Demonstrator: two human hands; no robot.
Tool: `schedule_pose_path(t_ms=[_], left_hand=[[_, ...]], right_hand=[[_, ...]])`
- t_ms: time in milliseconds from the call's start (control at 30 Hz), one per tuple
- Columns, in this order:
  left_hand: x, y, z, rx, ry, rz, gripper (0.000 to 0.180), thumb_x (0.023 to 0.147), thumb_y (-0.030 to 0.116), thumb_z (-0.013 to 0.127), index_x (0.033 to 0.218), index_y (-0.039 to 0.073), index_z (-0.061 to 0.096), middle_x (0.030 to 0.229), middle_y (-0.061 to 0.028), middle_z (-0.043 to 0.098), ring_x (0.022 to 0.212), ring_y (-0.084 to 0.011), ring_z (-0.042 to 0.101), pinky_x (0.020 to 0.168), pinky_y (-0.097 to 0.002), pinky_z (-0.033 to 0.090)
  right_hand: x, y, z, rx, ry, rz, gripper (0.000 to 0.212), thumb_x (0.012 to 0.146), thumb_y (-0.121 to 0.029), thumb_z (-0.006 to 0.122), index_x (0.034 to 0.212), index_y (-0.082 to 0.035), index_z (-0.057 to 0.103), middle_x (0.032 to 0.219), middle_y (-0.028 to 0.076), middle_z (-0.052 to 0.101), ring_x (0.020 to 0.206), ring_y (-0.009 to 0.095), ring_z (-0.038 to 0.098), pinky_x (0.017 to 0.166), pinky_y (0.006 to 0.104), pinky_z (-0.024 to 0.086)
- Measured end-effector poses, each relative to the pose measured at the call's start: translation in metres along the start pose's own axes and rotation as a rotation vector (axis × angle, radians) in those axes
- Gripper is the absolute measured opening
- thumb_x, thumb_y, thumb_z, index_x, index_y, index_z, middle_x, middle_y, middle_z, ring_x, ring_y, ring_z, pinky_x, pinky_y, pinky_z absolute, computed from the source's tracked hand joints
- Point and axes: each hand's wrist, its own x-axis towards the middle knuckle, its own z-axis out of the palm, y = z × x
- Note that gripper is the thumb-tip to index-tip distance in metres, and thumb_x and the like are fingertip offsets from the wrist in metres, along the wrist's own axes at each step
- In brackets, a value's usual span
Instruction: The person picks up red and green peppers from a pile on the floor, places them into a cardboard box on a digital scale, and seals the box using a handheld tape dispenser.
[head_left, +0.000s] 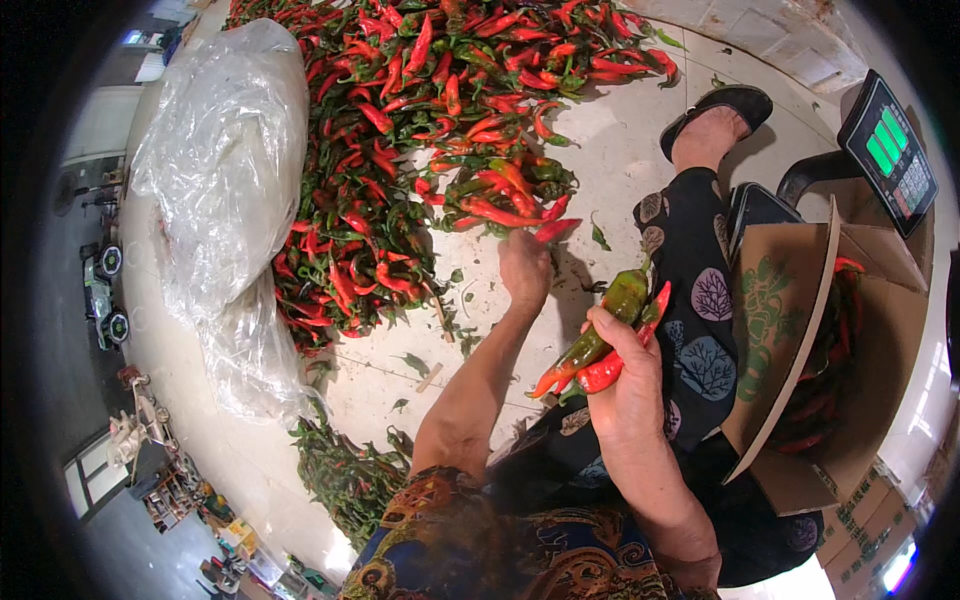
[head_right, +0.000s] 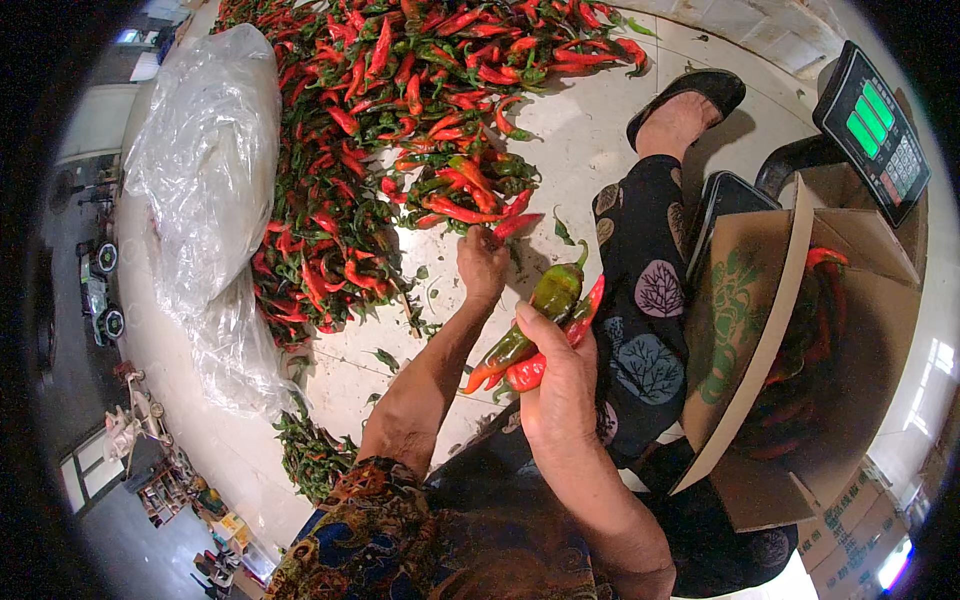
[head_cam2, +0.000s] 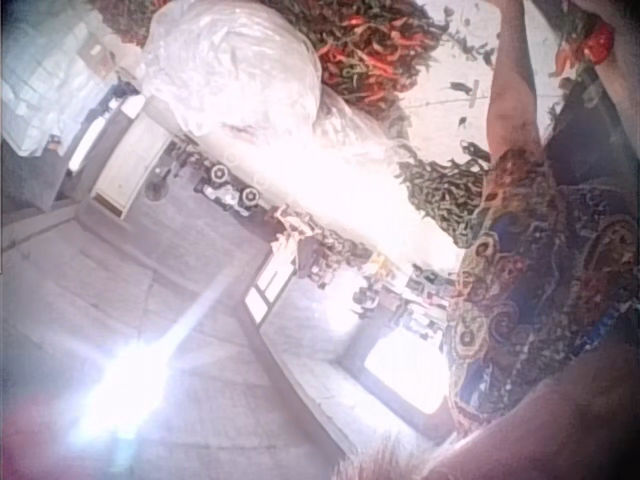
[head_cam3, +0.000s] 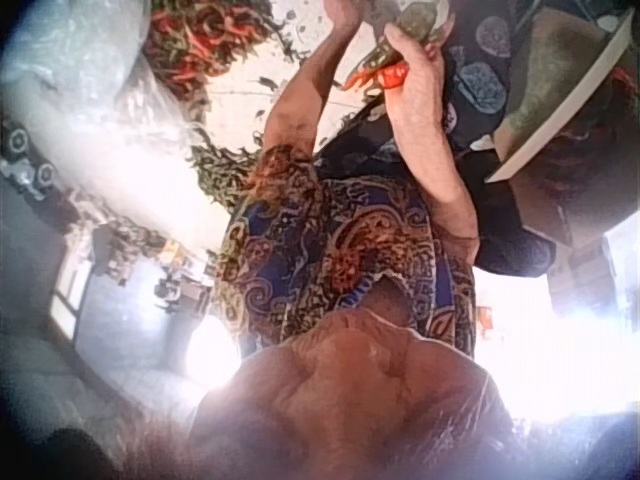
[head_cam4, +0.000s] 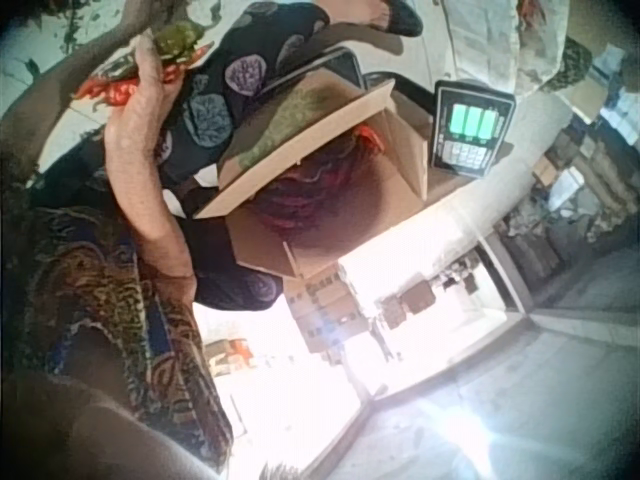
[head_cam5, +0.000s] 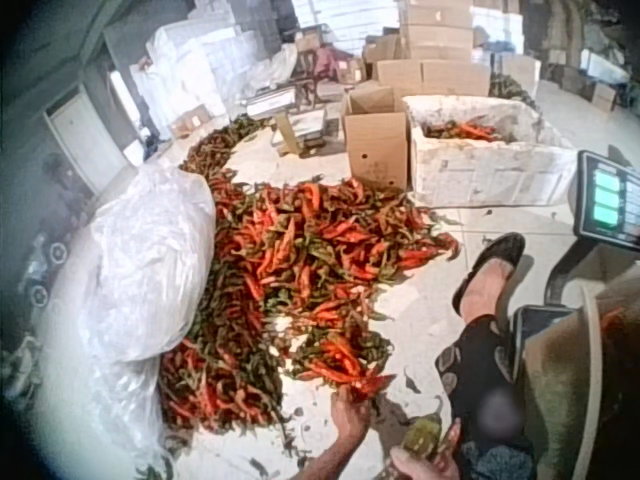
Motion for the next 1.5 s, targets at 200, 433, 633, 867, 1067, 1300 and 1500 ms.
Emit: schedule_pose_path(t_ms=[200,433,633,867,1067,1300,1500], left_hand=[[-0.002,0.023,-0.082,-0.904,-0.421,-0.513,0.023,0.09,0.016,0.066,0.105,0.002,0.058,0.089,-0.0028,0.064,0.08,-0.0124,0.061,0.068,-0.0255,0.047],[-0.038,0.083,-0.163,-0.708,-0.509,-0.244,0.024,0.084,0.006,0.069,0.104,0.002,0.058,0.089,-0.005,0.063,0.074,-0.0141,0.06,0.064,-0.0261,0.048],[-0.051,0.109,-0.198,-0.439,-0.508,0.404,0.037,0.072,-0.004,0.071,0.107,0.002,0.058,0.104,-0.0129,0.06,0.086,-0.0232,0.061,0.069,-0.0312,0.053],[0.01,-0.01,-0.142,-0.293,-0.506,0.152,0.036,0.08,-0.001,0.062,0.115,0.007,0.064,0.109,-0.0128,0.061,0.091,-0.0237,0.063,0.071,-0.032,0.053],[0.039,-0.033,-0.061,0.359,-0.219,0.408,0.048,0.075,0.0,0.059,0.118,0.019,0.062,0.103,-0.0138,0.054,0.099,-0.0343,0.056,0.078,-0.0432,0.051],[0.04,-0.051,-0.081,0.454,-0.323,0.638,0.025,0.074,0.006,0.059,0.097,0.016,0.058,0.105,-0.0103,0.048,0.102,-0.0309,0.05,0.077,-0.0432,0.048],[0.035,-0.051,-0.101,0.371,-0.35,0.653,0.024,0.078,0.005,0.058,0.101,0.012,0.059,0.098,-0.0108,0.054,0.096,-0.0323,0.051,0.078,-0.0429,0.047]], right_hand=[[0.003,0.0,-0.004,0.02,-0.04,0.021,0.031,0.082,0.002,0.066,0.111,-0.003,0.058,0.102,0.006,0.062,0.096,0.017,0.059,0.09,0.0297,0.047],[0.006,0.009,-0.003,-0.006,-0.049,-0.004,0.036,0.079,0.004,0.071,0.112,-0.004,0.058,0.103,0.005,0.064,0.096,0.014,0.06,0.087,0.0285,0.048],[0.004,0.005,-0.002,-0.117,-0.131,0.063,0.036,0.077,0.004,0.073,0.11,-0.003,0.059,0.101,0.005,0.064,0.088,0.013,0.063,0.079,0.0279,0.051],[0.0,0.0,0.002,-0.047,-0.173,0.105,0.033,0.078,0.005,0.07,0.108,-0.002,0.061,0.099,0.005,0.065,0.087,0.013,0.063,0.08,0.0287,0.05],[0.003,0.0,0.0,-0.022,-0.125,0.069,0.032,0.078,0.003,0.069,0.109,-0.001,0.06,0.1,0.008,0.066,0.091,0.017,0.064,0.084,0.0316,0.051],[0.002,-0.002,0.003,-0.029,-0.149,0.071,0.031,0.077,0.0,0.068,0.107,-0.001,0.06,0.097,0.009,0.066,0.093,0.02,0.063,0.088,0.0333,0.048],[0.003,0.002,0.002,0.002,-0.13,0.04,0.033,0.079,0.002,0.069,0.111,0.0,0.06,0.1,0.008,0.066,0.09,0.017,0.064,0.082,0.0315,0.051]])
